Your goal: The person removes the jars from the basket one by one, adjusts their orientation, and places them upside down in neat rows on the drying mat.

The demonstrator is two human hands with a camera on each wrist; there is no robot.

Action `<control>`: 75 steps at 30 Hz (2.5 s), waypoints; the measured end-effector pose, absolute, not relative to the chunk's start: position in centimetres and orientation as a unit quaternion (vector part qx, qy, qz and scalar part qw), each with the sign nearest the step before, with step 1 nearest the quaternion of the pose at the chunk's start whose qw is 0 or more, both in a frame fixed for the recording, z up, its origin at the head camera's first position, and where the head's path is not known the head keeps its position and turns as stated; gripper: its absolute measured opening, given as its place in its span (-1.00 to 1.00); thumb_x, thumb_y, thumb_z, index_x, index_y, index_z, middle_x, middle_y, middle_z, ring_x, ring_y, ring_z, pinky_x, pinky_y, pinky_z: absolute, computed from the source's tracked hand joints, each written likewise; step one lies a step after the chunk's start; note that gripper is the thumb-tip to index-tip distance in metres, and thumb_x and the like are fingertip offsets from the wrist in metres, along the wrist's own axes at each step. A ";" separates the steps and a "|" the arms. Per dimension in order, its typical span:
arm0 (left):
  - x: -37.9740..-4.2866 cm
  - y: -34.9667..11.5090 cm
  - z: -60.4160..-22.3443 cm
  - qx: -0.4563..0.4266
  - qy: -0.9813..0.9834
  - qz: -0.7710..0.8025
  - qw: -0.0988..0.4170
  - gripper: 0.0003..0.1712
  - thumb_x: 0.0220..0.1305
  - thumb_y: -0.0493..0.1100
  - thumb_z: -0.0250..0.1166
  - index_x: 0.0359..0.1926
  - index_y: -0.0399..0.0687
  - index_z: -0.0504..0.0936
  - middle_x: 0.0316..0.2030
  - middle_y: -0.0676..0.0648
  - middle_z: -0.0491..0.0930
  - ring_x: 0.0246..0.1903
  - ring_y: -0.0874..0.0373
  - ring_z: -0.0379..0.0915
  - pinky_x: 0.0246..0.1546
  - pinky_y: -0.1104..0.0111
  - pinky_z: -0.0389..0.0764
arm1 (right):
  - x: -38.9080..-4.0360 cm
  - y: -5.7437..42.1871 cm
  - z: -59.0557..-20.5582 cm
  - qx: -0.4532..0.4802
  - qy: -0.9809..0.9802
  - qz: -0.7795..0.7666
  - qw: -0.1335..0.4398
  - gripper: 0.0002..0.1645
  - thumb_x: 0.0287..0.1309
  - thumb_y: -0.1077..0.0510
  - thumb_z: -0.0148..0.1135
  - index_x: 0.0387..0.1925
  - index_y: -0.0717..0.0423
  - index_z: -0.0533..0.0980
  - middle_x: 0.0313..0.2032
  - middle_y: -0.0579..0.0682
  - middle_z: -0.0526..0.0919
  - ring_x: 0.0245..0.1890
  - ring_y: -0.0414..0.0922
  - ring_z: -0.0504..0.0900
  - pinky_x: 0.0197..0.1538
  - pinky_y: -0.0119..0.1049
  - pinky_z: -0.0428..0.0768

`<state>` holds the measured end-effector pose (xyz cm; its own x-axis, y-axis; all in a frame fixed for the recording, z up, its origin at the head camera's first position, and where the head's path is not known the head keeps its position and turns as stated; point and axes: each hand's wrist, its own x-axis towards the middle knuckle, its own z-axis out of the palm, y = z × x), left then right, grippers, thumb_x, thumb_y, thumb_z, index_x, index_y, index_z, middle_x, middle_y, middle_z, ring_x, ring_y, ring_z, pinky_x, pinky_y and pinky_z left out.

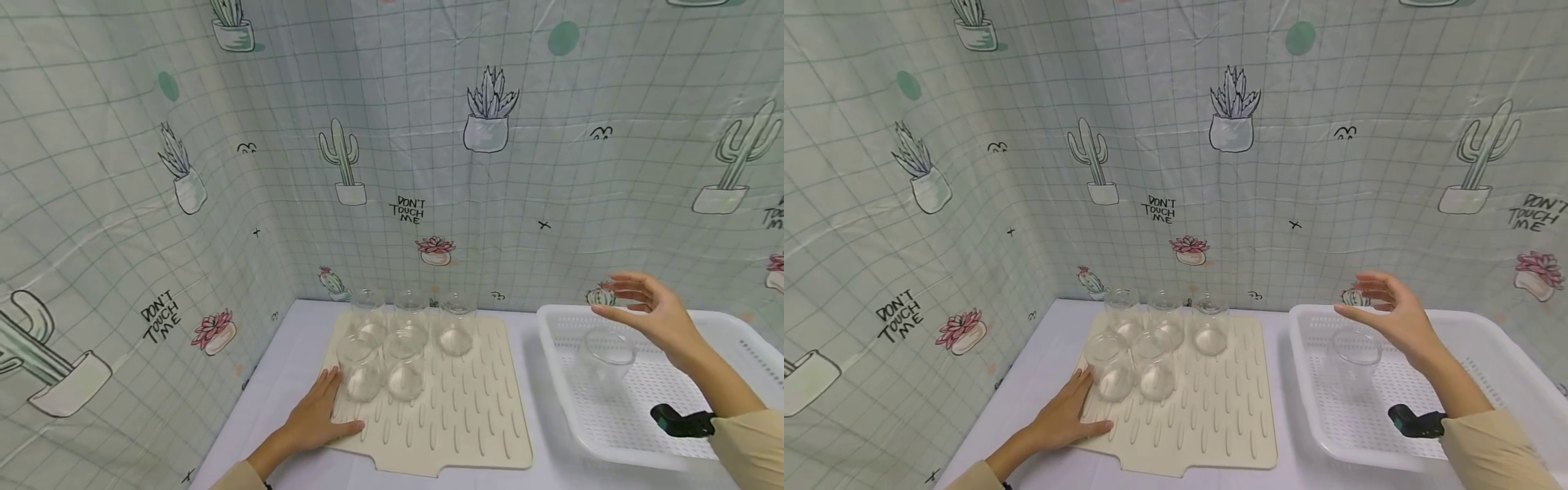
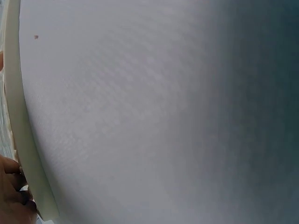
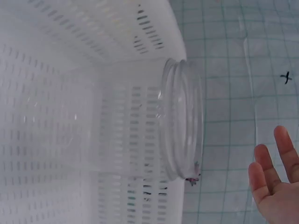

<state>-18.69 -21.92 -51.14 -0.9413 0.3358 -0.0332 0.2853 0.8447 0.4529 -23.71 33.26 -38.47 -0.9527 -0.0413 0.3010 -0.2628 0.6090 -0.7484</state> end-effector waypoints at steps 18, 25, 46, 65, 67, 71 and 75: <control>-18.5 -21.8 -51.0 0.155 0.960 0.228 0.051 0.25 -0.03 0.44 0.19 0.39 -0.31 -0.07 0.38 -0.25 -0.09 0.37 -0.14 -0.30 0.26 -0.04 -0.01 | -23.3 38.9 -42.7 0.169 -0.827 0.533 -0.060 -0.23 0.21 0.36 0.07 0.37 0.06 0.00 0.20 -0.13 0.31 0.07 -0.44 0.36 -0.11 -0.47 0.48; -18.4 -21.9 -51.0 0.151 0.961 0.228 0.052 0.25 -0.03 0.44 0.19 0.38 -0.33 -0.07 0.38 -0.27 -0.08 0.37 -0.15 -0.30 0.25 -0.07 0.00 | -23.5 39.4 -44.2 0.200 -0.825 0.520 -0.095 -0.14 0.12 0.40 0.14 0.36 0.21 -0.06 0.22 -0.17 0.26 0.08 -0.54 0.28 -0.07 -0.56 0.40; -18.6 -21.9 -51.1 0.157 0.959 0.230 0.049 0.25 -0.03 0.45 0.18 0.38 -0.33 -0.06 0.39 -0.24 -0.10 0.37 -0.13 -0.30 0.26 -0.05 -0.01 | -24.8 39.5 -47.2 0.191 -0.822 0.500 -0.194 -0.12 0.04 0.35 0.25 0.34 0.23 0.03 0.21 -0.07 0.30 0.02 -0.38 0.41 -0.12 -0.12 0.48; -18.6 -21.8 -50.6 0.156 0.959 0.231 0.051 0.25 -0.04 0.44 0.19 0.38 -0.34 -0.05 0.38 -0.25 -0.07 0.37 -0.13 -0.28 0.26 -0.03 0.00 | -23.9 40.0 -46.2 0.183 -0.823 0.508 -0.178 -0.20 0.06 0.37 0.21 0.30 0.22 0.08 0.18 -0.13 0.32 0.07 -0.46 0.36 -0.09 -0.38 0.49; -18.7 -21.9 -50.5 0.156 0.959 0.231 0.055 0.25 -0.04 0.44 0.19 0.38 -0.34 -0.05 0.38 -0.26 -0.08 0.37 -0.13 -0.29 0.26 -0.04 0.00 | -23.7 40.2 -45.7 0.178 -0.830 0.500 -0.171 -0.21 0.05 0.36 0.23 0.29 0.19 0.10 0.19 -0.15 0.33 0.07 -0.51 0.33 -0.10 -0.40 0.46; -18.7 -21.9 -50.5 0.153 0.959 0.230 0.062 0.25 -0.04 0.45 0.18 0.38 -0.33 -0.07 0.38 -0.25 -0.09 0.37 -0.13 -0.30 0.26 -0.05 0.00 | -23.3 40.3 -44.5 0.175 -0.846 0.481 -0.147 -0.23 0.05 0.33 0.24 0.28 0.16 0.12 0.18 -0.15 0.33 0.05 -0.53 0.32 -0.15 -0.38 0.46; -18.7 -22.0 -50.6 0.152 0.959 0.232 0.061 0.26 -0.04 0.45 0.18 0.38 -0.33 -0.07 0.38 -0.26 -0.09 0.37 -0.14 -0.30 0.26 -0.05 -0.01 | -22.8 40.3 -43.5 0.165 -0.861 0.465 -0.119 -0.25 0.06 0.31 0.24 0.26 0.15 0.13 0.11 -0.27 0.36 0.00 -0.47 0.40 -0.20 -0.34 0.50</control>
<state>-18.73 -22.02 -50.56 -0.9460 0.3207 -0.0473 0.2637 0.8462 0.4631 -22.79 40.27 -43.55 -0.9172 -0.3952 -0.0510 -0.1740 0.5124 -0.8409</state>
